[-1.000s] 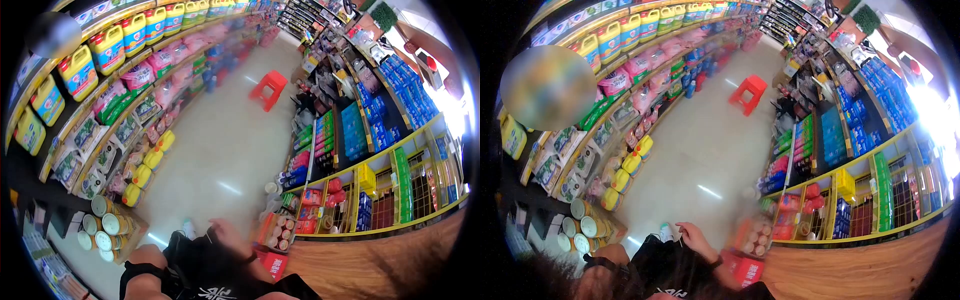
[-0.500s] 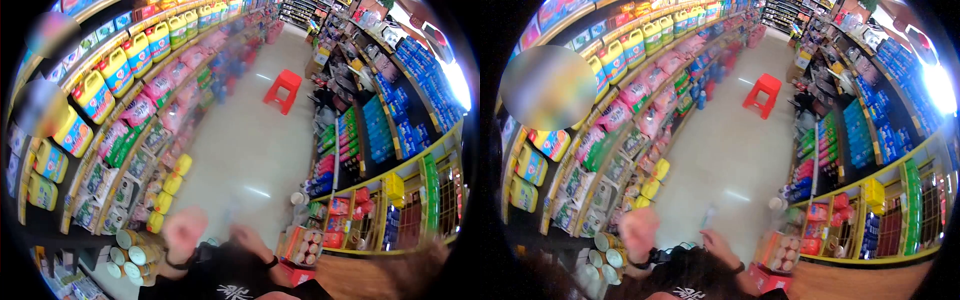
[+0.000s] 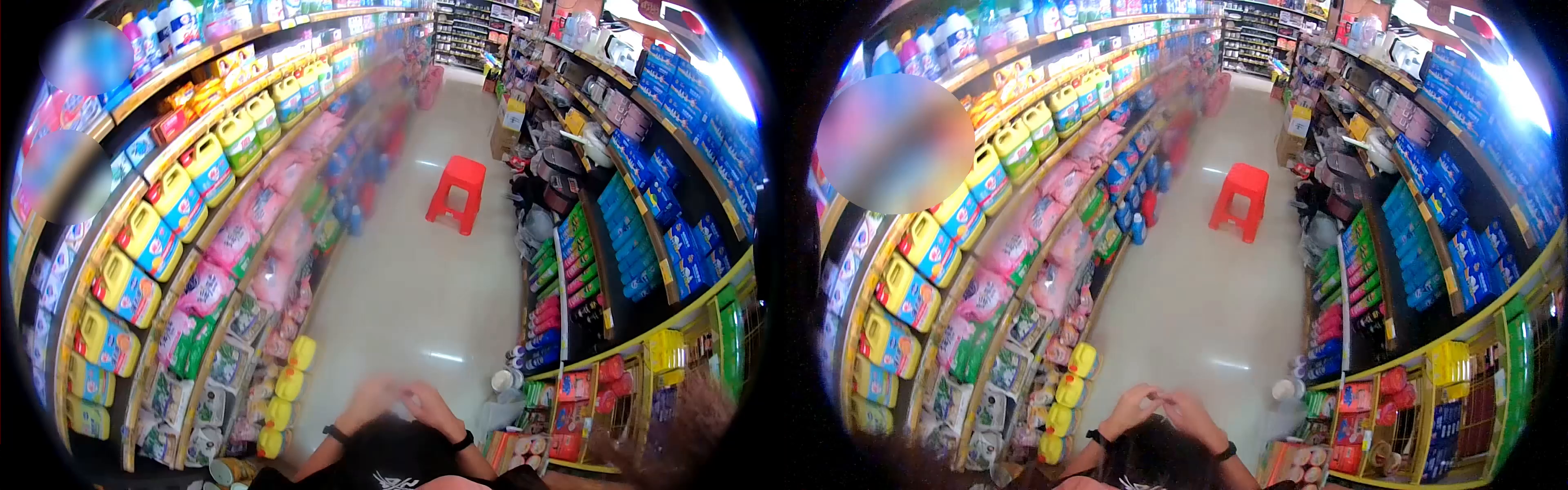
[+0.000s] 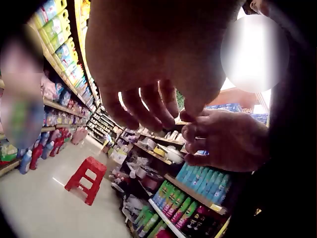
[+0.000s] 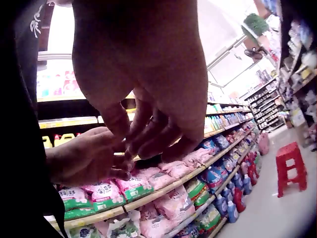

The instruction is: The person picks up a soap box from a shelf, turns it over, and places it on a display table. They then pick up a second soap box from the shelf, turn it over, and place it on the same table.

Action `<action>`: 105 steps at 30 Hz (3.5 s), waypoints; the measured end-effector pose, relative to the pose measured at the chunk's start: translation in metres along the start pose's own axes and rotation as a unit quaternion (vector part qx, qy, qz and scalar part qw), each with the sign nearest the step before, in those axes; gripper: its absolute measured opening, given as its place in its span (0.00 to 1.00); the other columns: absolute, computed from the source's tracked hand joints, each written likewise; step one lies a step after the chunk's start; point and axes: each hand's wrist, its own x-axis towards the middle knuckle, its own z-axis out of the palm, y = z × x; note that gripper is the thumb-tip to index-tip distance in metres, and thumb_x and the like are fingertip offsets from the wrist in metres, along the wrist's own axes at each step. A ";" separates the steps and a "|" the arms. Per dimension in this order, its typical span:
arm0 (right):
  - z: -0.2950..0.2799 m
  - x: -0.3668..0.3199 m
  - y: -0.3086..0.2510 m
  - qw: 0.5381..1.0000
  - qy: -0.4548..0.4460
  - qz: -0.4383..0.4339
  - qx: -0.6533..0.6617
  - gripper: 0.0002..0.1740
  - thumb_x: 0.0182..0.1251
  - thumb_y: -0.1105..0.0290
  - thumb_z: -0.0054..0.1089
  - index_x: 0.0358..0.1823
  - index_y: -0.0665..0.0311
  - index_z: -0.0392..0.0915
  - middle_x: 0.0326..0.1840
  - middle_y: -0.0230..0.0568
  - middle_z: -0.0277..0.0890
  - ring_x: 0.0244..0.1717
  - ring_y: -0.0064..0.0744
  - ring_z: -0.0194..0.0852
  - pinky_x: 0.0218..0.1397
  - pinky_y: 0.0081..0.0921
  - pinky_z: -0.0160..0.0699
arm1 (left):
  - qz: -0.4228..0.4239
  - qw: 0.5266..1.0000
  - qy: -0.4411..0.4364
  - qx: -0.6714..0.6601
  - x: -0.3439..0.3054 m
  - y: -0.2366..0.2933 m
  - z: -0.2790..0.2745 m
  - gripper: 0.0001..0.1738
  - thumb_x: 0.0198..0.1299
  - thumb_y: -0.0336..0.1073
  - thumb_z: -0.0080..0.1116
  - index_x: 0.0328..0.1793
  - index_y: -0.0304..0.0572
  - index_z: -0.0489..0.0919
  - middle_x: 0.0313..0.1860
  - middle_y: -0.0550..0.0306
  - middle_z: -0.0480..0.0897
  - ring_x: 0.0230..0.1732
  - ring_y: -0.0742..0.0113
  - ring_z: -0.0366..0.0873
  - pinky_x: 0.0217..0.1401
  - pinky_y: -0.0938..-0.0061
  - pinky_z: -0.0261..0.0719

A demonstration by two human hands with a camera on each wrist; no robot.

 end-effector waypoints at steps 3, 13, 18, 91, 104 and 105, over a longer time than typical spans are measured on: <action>-0.015 0.028 0.014 0.998 -0.012 0.003 0.055 0.15 0.70 0.73 0.57 0.56 0.64 0.80 0.50 0.49 0.83 0.52 0.51 0.81 0.58 0.38 0.78 | 0.009 0.999 -0.037 -0.018 0.032 -0.010 -0.002 0.12 0.62 0.32 0.67 0.51 0.39 0.84 0.41 0.49 0.85 0.40 0.54 0.83 0.44 0.66 0.81; -0.036 0.122 0.086 0.999 -0.048 0.019 0.012 0.18 0.69 0.73 0.55 0.59 0.62 0.79 0.51 0.51 0.82 0.52 0.50 0.81 0.58 0.39 0.78 | -0.044 0.992 -0.107 -0.048 0.127 -0.092 0.001 0.14 0.65 0.39 0.63 0.54 0.43 0.84 0.44 0.47 0.87 0.44 0.46 0.84 0.53 0.61 0.80; -0.057 0.202 0.098 0.998 0.007 0.039 0.045 0.15 0.70 0.70 0.59 0.56 0.64 0.80 0.48 0.52 0.83 0.49 0.49 0.83 0.54 0.35 0.80 | -0.031 0.992 -0.059 -0.108 0.213 -0.120 -0.028 0.14 0.65 0.37 0.63 0.54 0.42 0.84 0.45 0.48 0.86 0.47 0.49 0.85 0.53 0.60 0.81; -0.449 1.314 0.135 0.922 -0.010 -0.383 -0.057 0.30 0.67 0.66 0.68 0.68 0.66 0.72 0.68 0.55 0.69 0.69 0.54 0.68 0.71 0.42 0.70 | 0.140 0.773 0.520 0.334 1.228 -0.366 -0.520 0.08 0.58 0.28 0.68 0.44 0.41 0.83 0.35 0.53 0.82 0.38 0.56 0.80 0.45 0.64 0.77; -0.417 1.498 0.062 0.862 0.065 -0.502 -0.029 0.35 0.64 0.69 0.66 0.70 0.74 0.64 0.67 0.62 0.69 0.68 0.61 0.66 0.74 0.45 0.64 | -0.189 0.752 0.482 0.408 1.264 -0.383 -0.589 0.28 0.68 0.39 0.59 0.72 0.38 0.70 0.50 0.42 0.87 0.47 0.38 0.85 0.48 0.48 0.84; -0.414 1.511 0.058 0.865 0.071 -0.496 -0.021 0.36 0.64 0.68 0.67 0.71 0.74 0.63 0.66 0.62 0.69 0.68 0.60 0.66 0.73 0.45 0.64 | -0.220 0.749 0.474 0.407 1.266 -0.390 -0.596 0.26 0.68 0.41 0.58 0.69 0.40 0.74 0.49 0.43 0.87 0.46 0.38 0.85 0.48 0.47 0.84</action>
